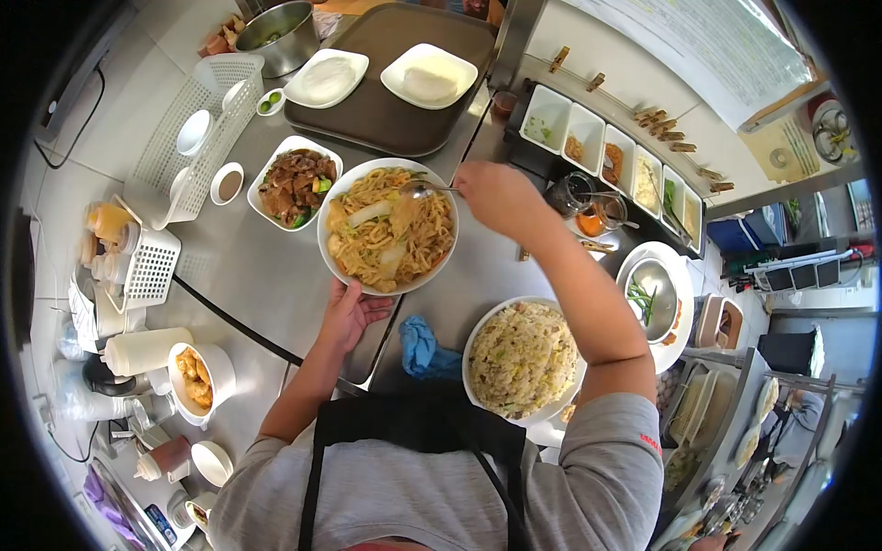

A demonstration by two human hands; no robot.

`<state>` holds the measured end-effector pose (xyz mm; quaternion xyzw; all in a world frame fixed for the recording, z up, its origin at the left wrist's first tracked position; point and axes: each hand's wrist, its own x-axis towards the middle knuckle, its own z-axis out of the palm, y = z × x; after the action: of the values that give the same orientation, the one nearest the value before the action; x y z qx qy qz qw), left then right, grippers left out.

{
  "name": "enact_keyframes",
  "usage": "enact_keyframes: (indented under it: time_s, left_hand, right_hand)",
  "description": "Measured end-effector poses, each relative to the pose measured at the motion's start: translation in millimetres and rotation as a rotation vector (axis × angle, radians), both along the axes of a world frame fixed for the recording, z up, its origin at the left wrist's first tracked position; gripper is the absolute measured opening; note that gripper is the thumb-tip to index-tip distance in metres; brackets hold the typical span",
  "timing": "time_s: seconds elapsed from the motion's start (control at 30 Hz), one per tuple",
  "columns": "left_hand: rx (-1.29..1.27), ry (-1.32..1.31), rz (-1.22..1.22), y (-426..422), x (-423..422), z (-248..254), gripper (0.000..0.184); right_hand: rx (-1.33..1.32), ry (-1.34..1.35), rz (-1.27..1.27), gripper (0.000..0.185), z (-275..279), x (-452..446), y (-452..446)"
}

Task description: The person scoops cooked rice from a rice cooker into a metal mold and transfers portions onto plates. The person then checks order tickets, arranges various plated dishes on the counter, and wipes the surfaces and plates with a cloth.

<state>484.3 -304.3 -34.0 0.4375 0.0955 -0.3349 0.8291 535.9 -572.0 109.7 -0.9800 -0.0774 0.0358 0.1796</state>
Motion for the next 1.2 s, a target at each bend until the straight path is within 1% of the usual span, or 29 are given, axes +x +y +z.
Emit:
enact_keyframes:
  time_s: [0.1, 0.13, 0.17, 0.2, 0.23, 0.33, 0.4, 0.53, 0.6, 0.7, 0.8, 0.83, 0.93, 1.03, 1.13, 1.2]
  left_hand:
    - [-0.025, -0.013, -0.013, 1, 1, -2, 0.038]
    - [-0.023, -0.001, -0.003, 1, 1, -3, 0.039]
    - [-0.023, 0.011, 0.003, 2, 1, -3, 0.039]
    - [-0.026, 0.021, 0.004, 0, 1, -4, 0.039]
    - [-0.014, 0.014, 0.001, -1, 1, -2, 0.039]
    - [0.007, 0.004, -0.015, -2, 2, 3, 0.040]
    - [0.008, 0.019, -0.014, -2, 2, 4, 0.040]
    - [0.025, 0.016, -0.008, -2, 1, 2, 0.042]
    - [0.018, 0.021, 0.004, -2, 2, 3, 0.044]
    - [-0.003, -0.008, -0.015, -1, 1, 2, 0.042]
    - [0.008, -0.011, -0.015, -1, 1, 4, 0.042]
    - [0.009, -0.004, -0.016, -1, 0, 4, 0.042]
    - [0.001, 0.003, -0.021, -1, 1, 2, 0.042]
    - [-0.019, -0.007, -0.038, 1, 1, 0, 0.042]
    - [-0.038, -0.018, -0.034, 2, 2, -1, 0.042]
    - [-0.054, -0.014, -0.032, 2, 1, -1, 0.042]
  right_hand:
    - [-0.227, -0.326, 0.058, 0.015, -13, 7, -23]
    - [-0.375, -0.172, -0.130, 0.016, -2, 12, -37]
    - [-0.289, -0.161, -0.373, 0.015, 28, 9, -38]
    - [-0.321, -0.264, -0.457, 0.014, 24, 14, -69]
    - [-0.362, -0.175, -0.583, 0.016, 42, 16, -82]
    - [-0.359, -0.232, -0.683, 0.018, 33, 23, -128]
    - [-0.471, -0.088, -0.627, 0.021, 16, 37, -133]
    - [-0.655, -0.051, -0.611, 0.021, -33, 72, -132]
    - [-0.740, -0.025, -0.580, 0.021, -44, 84, -133]
    - [-0.638, 0.145, -0.488, 0.021, -46, 78, -130]
    - [-0.507, 0.141, -0.582, 0.020, -54, 63, -120]
    - [-0.472, 0.160, -0.534, 0.021, -51, 59, -123]
    - [-0.537, 0.143, -0.438, 0.020, -38, 64, -137]
    - [-0.434, 0.026, -0.700, 0.019, -60, 75, -140]
    - [-0.508, 0.088, -0.577, 0.019, -60, 74, -135]
    - [-0.489, 0.106, -0.451, 0.018, -59, 64, -143]
